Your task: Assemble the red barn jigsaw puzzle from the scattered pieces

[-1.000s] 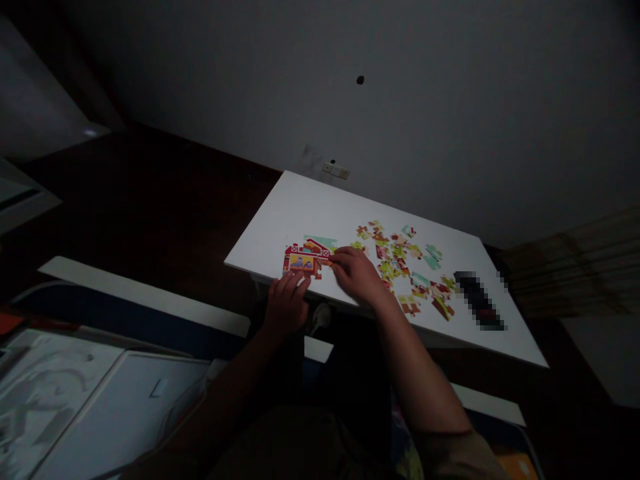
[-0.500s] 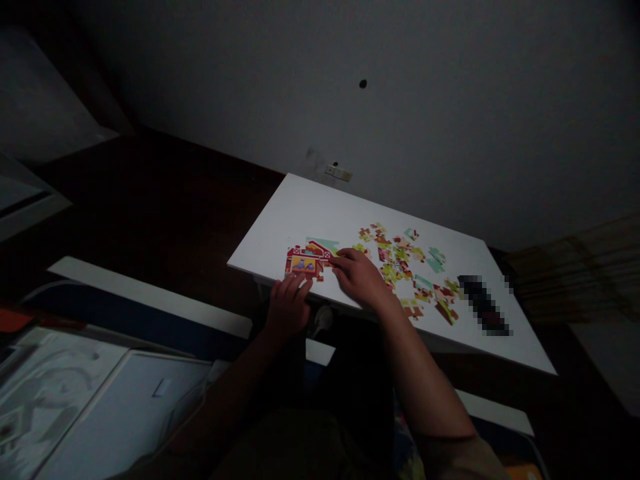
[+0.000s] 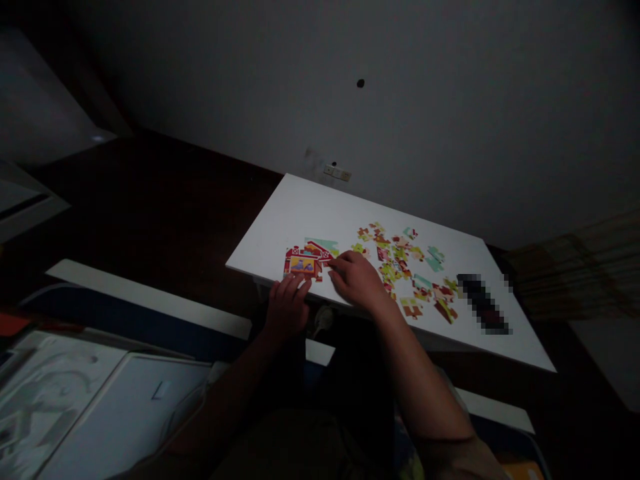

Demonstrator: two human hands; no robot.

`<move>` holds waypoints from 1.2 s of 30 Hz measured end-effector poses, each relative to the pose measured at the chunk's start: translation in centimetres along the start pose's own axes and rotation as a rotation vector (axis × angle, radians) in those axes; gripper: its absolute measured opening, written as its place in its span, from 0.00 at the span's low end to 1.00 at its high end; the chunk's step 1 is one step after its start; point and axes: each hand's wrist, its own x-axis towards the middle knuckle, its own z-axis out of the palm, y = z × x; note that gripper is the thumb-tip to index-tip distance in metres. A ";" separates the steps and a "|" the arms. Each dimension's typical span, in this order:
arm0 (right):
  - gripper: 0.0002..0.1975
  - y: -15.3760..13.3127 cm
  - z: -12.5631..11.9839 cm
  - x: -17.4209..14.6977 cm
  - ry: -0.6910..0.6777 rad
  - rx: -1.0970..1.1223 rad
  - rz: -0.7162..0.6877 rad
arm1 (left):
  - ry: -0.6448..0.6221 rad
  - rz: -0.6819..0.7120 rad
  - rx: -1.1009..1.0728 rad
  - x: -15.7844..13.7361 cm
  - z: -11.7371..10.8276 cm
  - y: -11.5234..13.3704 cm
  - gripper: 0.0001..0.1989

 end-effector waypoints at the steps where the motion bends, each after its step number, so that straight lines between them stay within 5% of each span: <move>1: 0.15 -0.2 0.2 0.1 0.017 -0.005 0.011 | 0.002 0.001 0.004 0.0 0.0 0.0 0.27; 17: 0.18 -0.5 2.2 0.6 0.170 -0.067 0.220 | 0.013 0.005 0.033 0.0 0.2 0.0 0.26; 36: 0.18 -0.6 1.4 0.7 0.108 -0.038 0.176 | -0.027 -0.010 0.008 0.0 -0.1 0.1 0.27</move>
